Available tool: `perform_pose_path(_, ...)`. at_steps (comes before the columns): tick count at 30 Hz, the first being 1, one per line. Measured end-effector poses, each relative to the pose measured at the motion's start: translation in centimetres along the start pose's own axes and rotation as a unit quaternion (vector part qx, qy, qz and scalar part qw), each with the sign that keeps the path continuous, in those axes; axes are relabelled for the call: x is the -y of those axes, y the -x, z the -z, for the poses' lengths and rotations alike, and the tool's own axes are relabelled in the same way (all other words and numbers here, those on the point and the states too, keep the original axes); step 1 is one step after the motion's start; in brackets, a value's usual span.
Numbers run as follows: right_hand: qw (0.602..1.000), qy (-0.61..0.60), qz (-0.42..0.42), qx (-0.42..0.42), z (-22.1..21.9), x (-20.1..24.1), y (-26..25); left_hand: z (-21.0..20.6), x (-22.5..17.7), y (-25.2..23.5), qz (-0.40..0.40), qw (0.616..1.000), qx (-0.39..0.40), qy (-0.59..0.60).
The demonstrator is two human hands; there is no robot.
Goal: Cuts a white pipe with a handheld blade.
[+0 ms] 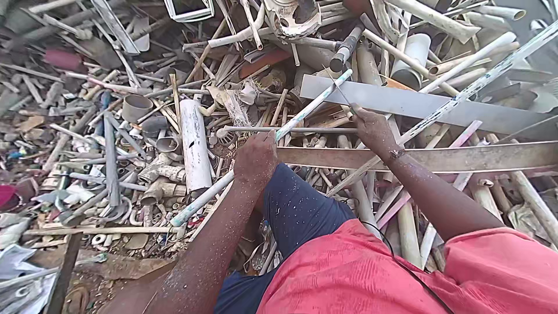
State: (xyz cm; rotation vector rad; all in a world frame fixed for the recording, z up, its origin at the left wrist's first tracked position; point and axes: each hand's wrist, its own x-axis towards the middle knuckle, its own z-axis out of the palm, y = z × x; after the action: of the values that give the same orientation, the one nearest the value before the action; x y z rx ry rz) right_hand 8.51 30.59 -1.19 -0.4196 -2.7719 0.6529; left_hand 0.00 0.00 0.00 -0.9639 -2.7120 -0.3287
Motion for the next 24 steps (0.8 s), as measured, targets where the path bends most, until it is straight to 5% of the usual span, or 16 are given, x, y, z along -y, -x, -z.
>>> perform_pose_path(4,0.997,-0.016,0.074,0.015,0.6,1.5,1.6,1.2,-0.1,-0.2,0.109,0.989,0.091,0.041)
perform_pose_path(8,1.0,-0.009,0.002,0.001,0.4,-0.2,-0.4,2.2,-0.8,-0.7,0.158,0.976,0.148,0.027)
perform_pose_path(12,0.995,-0.03,0.094,0.011,-0.1,1.9,2.8,1.7,-0.2,-0.4,0.121,0.977,0.171,0.034)
perform_pose_path(17,0.999,-0.017,0.037,-0.008,-0.6,0.3,1.8,1.2,0.7,-0.5,0.093,0.985,0.133,0.049)
perform_pose_path(24,0.996,-0.007,0.083,-0.003,-0.9,2.4,2.8,1.5,-0.4,-1.3,0.086,0.987,0.131,0.024)
